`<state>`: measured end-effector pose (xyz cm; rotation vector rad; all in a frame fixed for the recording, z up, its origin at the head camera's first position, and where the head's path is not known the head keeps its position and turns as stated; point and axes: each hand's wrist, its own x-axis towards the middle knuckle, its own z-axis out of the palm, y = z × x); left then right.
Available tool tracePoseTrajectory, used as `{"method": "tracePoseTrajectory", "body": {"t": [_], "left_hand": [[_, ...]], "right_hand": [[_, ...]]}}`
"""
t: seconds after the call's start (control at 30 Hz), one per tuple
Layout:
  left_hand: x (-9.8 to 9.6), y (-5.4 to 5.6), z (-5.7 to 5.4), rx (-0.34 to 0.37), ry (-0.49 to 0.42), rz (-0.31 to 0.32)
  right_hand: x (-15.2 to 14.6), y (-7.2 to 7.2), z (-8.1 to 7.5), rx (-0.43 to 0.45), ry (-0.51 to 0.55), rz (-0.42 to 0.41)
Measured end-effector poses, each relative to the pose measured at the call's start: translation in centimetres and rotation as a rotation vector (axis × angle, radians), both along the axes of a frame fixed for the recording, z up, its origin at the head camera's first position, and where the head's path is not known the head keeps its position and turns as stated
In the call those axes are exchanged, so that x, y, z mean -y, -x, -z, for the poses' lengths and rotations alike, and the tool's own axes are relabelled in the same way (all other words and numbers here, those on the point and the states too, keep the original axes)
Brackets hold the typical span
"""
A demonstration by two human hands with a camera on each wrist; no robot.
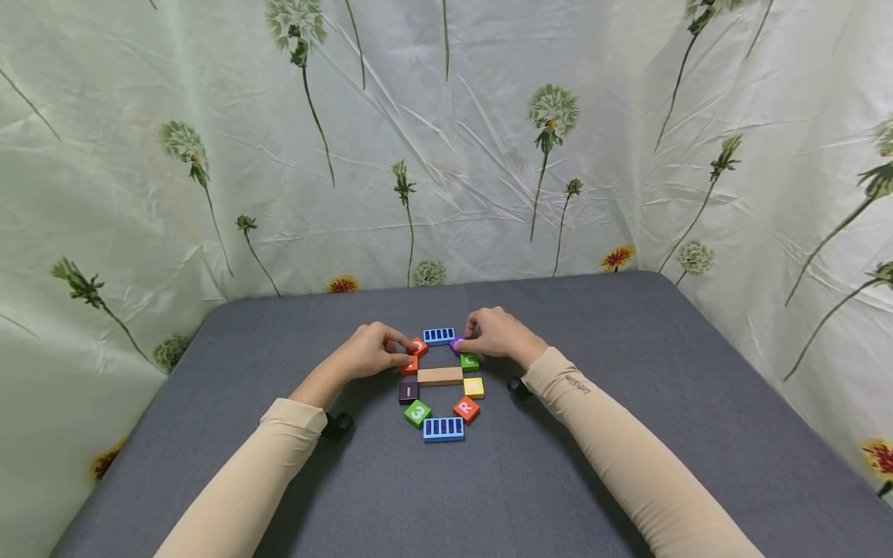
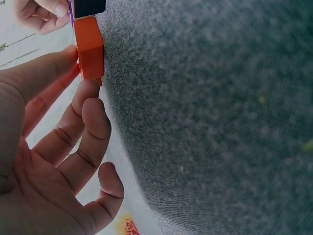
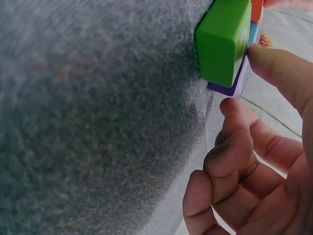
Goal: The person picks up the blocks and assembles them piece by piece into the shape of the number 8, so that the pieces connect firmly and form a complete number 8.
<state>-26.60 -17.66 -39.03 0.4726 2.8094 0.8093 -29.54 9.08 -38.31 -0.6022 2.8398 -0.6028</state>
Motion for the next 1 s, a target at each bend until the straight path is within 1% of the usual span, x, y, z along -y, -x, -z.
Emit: {"method": "tracePoseTrajectory", "body": {"t": [0.37, 0.67, 0.83, 1.0], "left_hand": [[0.01, -0.04, -0.11, -0.009, -0.002, 0.004], [-0.05, -0.05, -0.09, -0.013, 0.006, 0.013], [-0.15, -0.07, -0.20, -0.029, 0.021, 0.018], [-0.04, -0.01, -0.11, -0.057, 0.025, 0.044]], "right_hand": [[0.28, -0.12, -0.22, 0.010, -0.017, -0.013], [0.23, -0.09, -0.11, 0.016, -0.016, -0.006], [-0.07, -0.13, -0.21, 0.011, -0.002, -0.014], [-0.52, -0.46, -0.54, 0.000, 0.018, -0.024]]}}
